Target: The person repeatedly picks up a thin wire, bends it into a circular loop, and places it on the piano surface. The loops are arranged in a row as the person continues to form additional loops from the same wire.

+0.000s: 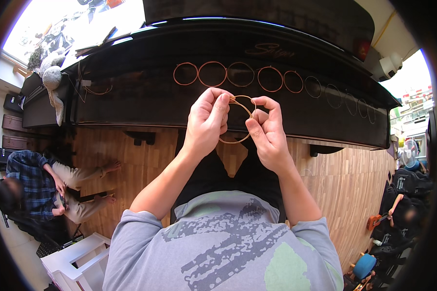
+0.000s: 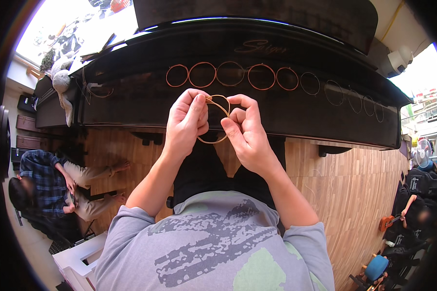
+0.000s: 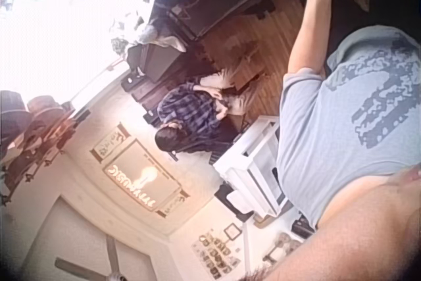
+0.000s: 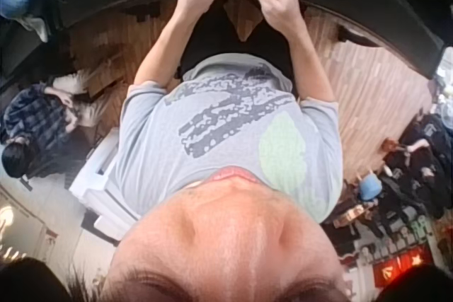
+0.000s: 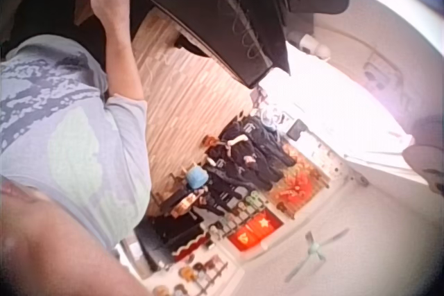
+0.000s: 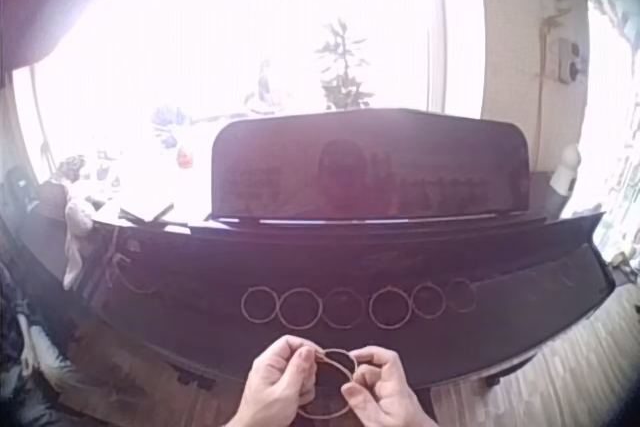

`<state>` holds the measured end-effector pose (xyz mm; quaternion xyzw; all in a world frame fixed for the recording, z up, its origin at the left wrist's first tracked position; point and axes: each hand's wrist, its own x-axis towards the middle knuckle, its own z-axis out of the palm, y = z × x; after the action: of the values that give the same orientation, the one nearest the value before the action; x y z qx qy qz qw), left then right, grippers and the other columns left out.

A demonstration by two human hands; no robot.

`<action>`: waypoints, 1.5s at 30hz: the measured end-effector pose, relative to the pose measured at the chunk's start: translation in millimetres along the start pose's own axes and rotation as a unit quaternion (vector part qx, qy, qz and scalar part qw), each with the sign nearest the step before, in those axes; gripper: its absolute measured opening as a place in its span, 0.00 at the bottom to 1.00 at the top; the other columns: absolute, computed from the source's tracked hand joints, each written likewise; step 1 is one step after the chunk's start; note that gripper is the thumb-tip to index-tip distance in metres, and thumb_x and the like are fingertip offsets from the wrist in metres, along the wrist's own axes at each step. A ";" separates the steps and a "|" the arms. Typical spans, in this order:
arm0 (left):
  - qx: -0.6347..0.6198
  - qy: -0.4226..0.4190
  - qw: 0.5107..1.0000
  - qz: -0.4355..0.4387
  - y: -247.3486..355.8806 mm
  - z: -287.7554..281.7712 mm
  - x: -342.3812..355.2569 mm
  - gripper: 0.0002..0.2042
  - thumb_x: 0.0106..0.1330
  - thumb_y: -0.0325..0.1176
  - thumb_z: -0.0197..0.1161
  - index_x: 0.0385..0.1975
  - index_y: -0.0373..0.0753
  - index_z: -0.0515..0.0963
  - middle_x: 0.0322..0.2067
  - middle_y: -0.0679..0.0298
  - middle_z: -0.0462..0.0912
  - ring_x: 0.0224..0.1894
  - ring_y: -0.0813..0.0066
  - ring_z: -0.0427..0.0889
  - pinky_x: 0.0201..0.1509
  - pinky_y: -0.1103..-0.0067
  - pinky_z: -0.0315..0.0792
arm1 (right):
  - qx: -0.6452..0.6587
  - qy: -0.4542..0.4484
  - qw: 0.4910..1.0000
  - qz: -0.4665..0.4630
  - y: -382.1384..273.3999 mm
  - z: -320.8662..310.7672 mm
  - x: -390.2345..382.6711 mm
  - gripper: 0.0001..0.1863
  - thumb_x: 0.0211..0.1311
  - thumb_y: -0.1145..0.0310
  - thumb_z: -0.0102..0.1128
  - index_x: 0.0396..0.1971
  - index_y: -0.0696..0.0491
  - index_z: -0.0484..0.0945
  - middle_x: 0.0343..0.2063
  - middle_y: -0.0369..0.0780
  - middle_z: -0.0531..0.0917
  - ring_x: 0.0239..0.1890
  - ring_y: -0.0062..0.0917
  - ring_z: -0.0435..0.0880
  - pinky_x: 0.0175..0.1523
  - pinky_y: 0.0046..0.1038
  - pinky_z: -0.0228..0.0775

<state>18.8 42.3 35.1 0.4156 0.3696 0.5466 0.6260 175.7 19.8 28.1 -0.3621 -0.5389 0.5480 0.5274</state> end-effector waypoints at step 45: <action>-0.213 0.016 0.977 -0.017 -8.5 6.6 -15.7 0.07 0.74 0.35 0.49 0.40 0.40 0.72 0.19 0.76 0.56 0.18 0.89 0.52 0.18 0.88 0.50 | -0.139 0.138 0.965 -0.175 35.1 15.3 -4.2 0.08 0.57 0.79 0.62 0.32 0.59 0.71 0.33 0.43 0.85 0.28 0.20 0.84 0.34 0.21 0.77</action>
<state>26.0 25.5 29.8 0.2579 0.2618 0.6090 0.7029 155.1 17.3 -4.4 -0.4041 -0.5870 0.3112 0.6287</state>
